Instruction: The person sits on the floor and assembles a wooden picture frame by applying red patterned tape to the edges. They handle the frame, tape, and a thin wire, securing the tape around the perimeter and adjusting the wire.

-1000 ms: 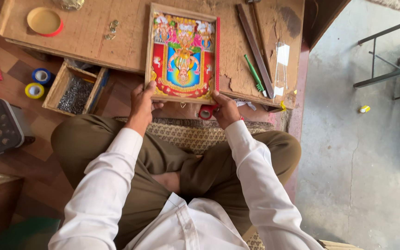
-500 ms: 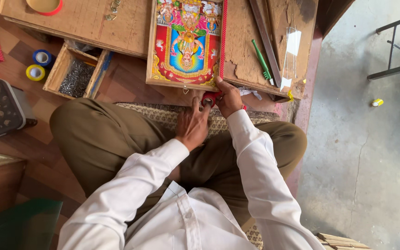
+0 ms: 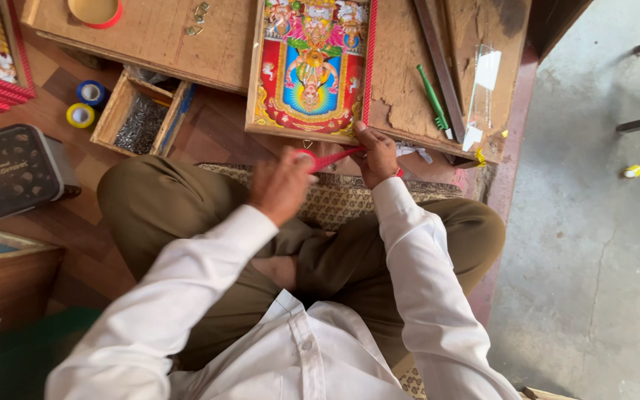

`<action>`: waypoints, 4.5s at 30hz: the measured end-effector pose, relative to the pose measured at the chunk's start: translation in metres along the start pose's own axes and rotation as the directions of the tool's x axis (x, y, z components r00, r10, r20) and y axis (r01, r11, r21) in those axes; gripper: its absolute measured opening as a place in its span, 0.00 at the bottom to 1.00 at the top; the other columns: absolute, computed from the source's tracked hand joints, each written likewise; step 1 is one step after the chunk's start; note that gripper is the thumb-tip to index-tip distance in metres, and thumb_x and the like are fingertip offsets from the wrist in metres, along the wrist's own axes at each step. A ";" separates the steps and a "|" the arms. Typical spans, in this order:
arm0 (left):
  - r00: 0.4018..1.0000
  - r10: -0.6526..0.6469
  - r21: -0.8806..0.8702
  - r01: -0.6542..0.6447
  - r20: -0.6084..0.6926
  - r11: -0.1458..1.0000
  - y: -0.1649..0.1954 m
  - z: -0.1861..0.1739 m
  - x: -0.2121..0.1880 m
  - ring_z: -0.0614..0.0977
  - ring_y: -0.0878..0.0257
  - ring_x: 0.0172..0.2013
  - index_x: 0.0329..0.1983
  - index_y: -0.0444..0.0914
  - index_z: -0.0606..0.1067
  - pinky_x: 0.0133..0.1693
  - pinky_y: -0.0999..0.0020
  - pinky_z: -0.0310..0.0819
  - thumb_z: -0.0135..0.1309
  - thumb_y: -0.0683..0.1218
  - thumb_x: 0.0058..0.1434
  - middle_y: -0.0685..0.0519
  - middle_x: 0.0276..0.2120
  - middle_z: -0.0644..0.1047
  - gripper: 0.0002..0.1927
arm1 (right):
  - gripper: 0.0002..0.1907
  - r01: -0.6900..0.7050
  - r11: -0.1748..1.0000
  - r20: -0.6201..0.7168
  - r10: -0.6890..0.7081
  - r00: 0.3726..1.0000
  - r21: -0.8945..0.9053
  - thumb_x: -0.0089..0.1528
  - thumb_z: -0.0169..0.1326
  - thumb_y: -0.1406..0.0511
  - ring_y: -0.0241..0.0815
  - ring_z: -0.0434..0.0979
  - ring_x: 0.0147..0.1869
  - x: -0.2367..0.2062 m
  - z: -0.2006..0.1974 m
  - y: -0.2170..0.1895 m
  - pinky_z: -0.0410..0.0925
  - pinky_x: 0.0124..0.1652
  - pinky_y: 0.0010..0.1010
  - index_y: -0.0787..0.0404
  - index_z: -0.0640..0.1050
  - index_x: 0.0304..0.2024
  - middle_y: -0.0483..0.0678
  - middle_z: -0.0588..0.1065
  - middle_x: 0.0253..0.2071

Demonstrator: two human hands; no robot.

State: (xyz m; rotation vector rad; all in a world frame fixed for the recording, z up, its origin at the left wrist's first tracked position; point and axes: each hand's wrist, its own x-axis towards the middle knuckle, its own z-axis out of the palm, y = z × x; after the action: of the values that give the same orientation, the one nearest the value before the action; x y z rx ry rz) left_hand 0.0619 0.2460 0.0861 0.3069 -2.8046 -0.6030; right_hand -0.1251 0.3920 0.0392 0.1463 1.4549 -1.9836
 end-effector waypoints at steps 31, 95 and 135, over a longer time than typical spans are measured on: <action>0.955 -0.272 -0.379 0.210 -0.116 0.901 -0.145 -0.018 0.018 0.82 0.47 0.39 0.38 0.35 0.83 0.42 0.55 0.75 0.73 0.48 0.48 0.42 0.36 0.80 0.17 | 0.18 0.573 0.690 0.016 -0.633 0.774 -0.442 0.58 0.60 0.82 0.40 0.83 0.49 -0.025 0.000 0.032 0.78 0.50 0.30 0.75 0.78 0.51 0.55 0.82 0.47; 0.937 -0.348 -0.551 0.293 0.004 0.782 -0.159 -0.019 0.046 0.83 0.61 0.26 0.28 0.36 0.84 0.33 0.66 0.75 0.68 0.44 0.51 0.48 0.24 0.82 0.07 | 0.06 0.447 0.799 -0.199 -0.553 0.809 -0.402 0.55 0.63 0.78 0.36 0.80 0.35 -0.016 0.015 0.016 0.74 0.39 0.25 0.73 0.80 0.35 0.51 0.81 0.33; 0.901 -0.405 -0.709 0.388 0.156 0.589 -0.133 -0.013 0.032 0.80 0.67 0.27 0.33 0.30 0.83 0.31 0.69 0.73 0.64 0.44 0.55 0.49 0.25 0.82 0.10 | 0.12 -0.077 0.983 0.200 0.110 0.974 -0.165 0.62 0.64 0.67 0.40 0.79 0.31 -0.057 0.067 0.064 0.73 0.31 0.32 0.69 0.79 0.43 0.51 0.78 0.33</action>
State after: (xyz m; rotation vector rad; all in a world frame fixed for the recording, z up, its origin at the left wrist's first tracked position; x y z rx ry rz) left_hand 0.0552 0.1146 0.0475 0.7609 -2.1990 -1.7323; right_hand -0.0257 0.3475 0.0385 -0.0589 1.4322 -1.7446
